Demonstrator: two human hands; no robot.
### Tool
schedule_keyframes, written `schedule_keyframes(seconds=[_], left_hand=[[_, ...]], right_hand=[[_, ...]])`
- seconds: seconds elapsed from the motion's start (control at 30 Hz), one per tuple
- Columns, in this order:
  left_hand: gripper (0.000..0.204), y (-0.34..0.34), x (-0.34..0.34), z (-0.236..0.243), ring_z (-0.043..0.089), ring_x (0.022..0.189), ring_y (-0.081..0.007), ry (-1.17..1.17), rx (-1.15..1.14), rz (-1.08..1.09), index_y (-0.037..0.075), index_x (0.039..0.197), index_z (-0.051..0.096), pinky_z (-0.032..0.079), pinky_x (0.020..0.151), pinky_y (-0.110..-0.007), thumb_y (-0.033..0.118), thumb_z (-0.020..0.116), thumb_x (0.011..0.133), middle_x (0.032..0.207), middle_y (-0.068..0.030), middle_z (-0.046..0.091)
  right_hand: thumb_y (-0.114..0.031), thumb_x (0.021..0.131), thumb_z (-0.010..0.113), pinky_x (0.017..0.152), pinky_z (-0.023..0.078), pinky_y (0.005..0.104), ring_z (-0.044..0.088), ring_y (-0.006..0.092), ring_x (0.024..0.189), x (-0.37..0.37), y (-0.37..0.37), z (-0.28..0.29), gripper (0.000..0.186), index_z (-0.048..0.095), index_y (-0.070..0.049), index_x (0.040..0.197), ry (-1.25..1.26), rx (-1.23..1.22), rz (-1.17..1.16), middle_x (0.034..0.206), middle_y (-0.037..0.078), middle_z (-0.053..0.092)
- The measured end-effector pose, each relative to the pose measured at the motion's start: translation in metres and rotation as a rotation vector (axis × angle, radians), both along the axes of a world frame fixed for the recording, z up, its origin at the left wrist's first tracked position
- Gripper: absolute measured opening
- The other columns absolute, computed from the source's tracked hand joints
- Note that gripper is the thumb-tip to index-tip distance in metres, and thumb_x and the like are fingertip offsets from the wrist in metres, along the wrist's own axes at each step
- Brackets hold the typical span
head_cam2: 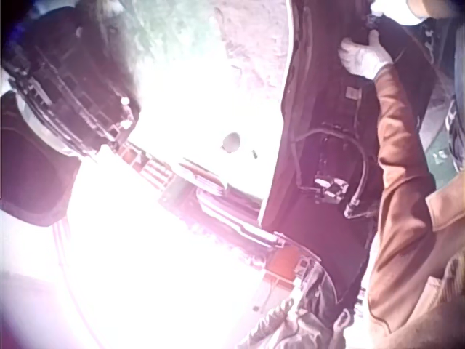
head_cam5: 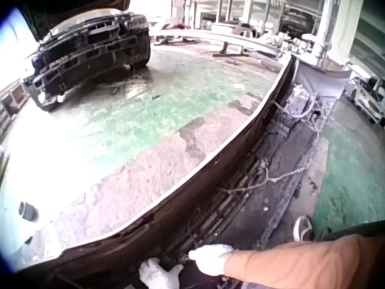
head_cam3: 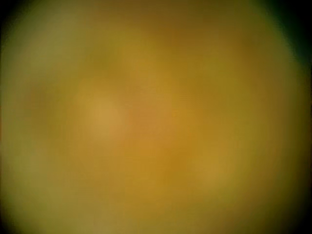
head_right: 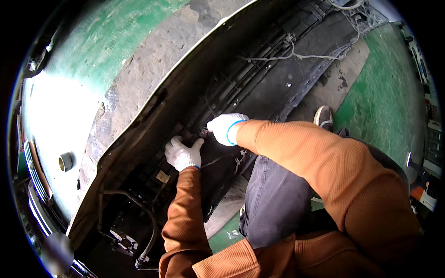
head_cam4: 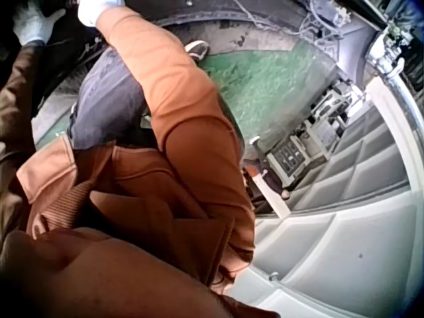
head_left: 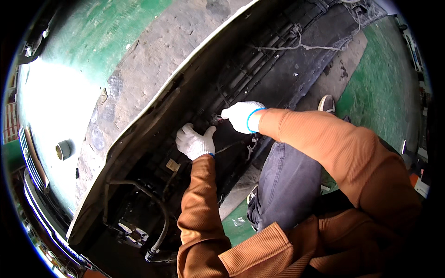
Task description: The person uses a screwdriver to pry and adjust components inside a detached car bumper. They then use a heat gun to apply heat to the same area, likely to soften adhesive or plastic for repair.
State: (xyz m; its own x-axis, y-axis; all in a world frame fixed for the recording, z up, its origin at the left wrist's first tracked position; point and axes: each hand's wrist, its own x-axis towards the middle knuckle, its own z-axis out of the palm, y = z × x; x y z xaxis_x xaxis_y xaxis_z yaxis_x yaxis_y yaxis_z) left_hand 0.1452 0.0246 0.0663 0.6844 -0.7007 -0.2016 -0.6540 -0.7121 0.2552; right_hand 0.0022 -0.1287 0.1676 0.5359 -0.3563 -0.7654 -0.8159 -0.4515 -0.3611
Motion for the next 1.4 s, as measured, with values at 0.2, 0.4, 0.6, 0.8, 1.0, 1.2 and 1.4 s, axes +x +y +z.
schedule_keyframes(seconds=[0.2,0.4,0.6,0.8,1.0,1.2,1.4], left_hand=[[0.094,-0.032,0.006,0.019,0.061,0.122,-0.0387,0.064,0.313,0.076,0.010,0.129,0.063,0.055,0.102,-0.050,0.059,0.101,0.059,0.129,-0.0156,0.063],[0.106,-0.060,0.015,0.035,0.060,0.132,-0.0354,0.123,0.570,0.102,0.006,0.137,0.059,0.055,0.109,-0.044,0.063,0.101,0.059,0.140,-0.0158,0.062],[0.110,-0.073,0.019,0.048,0.057,0.139,-0.0326,0.199,0.709,0.141,0.008,0.146,0.055,0.054,0.112,-0.041,0.065,0.100,0.063,0.147,-0.0139,0.059],[0.109,-0.079,0.020,0.042,0.057,0.139,-0.0305,0.215,0.764,0.172,0.011,0.146,0.055,0.054,0.112,-0.040,0.065,0.100,0.063,0.148,-0.0112,0.058],[0.110,-0.080,0.019,0.040,0.056,0.140,-0.0320,0.192,0.751,0.160,0.010,0.144,0.056,0.053,0.113,-0.040,0.067,0.100,0.061,0.148,-0.0126,0.058],[0.113,-0.079,0.015,0.049,0.056,0.139,-0.0348,0.185,0.709,0.140,0.007,0.144,0.055,0.051,0.115,-0.041,0.068,0.100,0.060,0.147,-0.0149,0.059],[0.109,-0.070,0.018,0.038,0.056,0.138,-0.0358,0.161,0.664,0.106,0.006,0.142,0.057,0.051,0.115,-0.042,0.065,0.100,0.062,0.145,-0.0162,0.059]], right_hand=[[-0.024,0.108,0.046,0.106,0.056,0.0495,0.070,0.0390,0.127,0.006,0.003,-0.005,0.039,0.071,-0.014,0.137,0.038,0.007,-0.052,0.140,0.014,0.072],[-0.022,0.105,0.051,0.107,0.055,0.0493,0.070,0.0401,0.127,0.014,-0.005,-0.006,0.038,0.071,-0.012,0.136,0.048,0.051,-0.003,0.138,0.016,0.073],[-0.009,0.095,0.057,0.100,0.059,0.0463,0.073,0.0399,0.122,0.024,-0.033,-0.004,0.047,0.071,-0.009,0.139,0.148,0.249,-0.018,0.138,0.020,0.073],[-0.008,0.093,0.055,0.077,0.063,0.0485,0.079,0.0408,0.089,0.005,-0.033,-0.044,0.030,0.080,0.002,0.107,0.114,0.138,0.181,0.097,0.025,0.079],[-0.032,0.093,0.068,0.096,0.057,0.0503,0.073,0.0441,0.111,-0.006,-0.049,-0.054,0.035,0.078,-0.004,0.111,-0.188,0.092,-0.008,0.111,0.025,0.077],[-0.050,0.095,0.073,0.101,0.058,0.0514,0.073,0.0431,0.117,0.033,0.000,-0.077,0.054,0.081,-0.003,0.121,0.068,0.067,-0.131,0.123,0.025,0.076],[-0.035,0.101,0.063,0.096,0.060,0.0517,0.075,0.0423,0.113,0.029,0.017,-0.086,0.038,0.081,-0.006,0.117,-0.019,-0.039,-0.093,0.120,0.022,0.078]])
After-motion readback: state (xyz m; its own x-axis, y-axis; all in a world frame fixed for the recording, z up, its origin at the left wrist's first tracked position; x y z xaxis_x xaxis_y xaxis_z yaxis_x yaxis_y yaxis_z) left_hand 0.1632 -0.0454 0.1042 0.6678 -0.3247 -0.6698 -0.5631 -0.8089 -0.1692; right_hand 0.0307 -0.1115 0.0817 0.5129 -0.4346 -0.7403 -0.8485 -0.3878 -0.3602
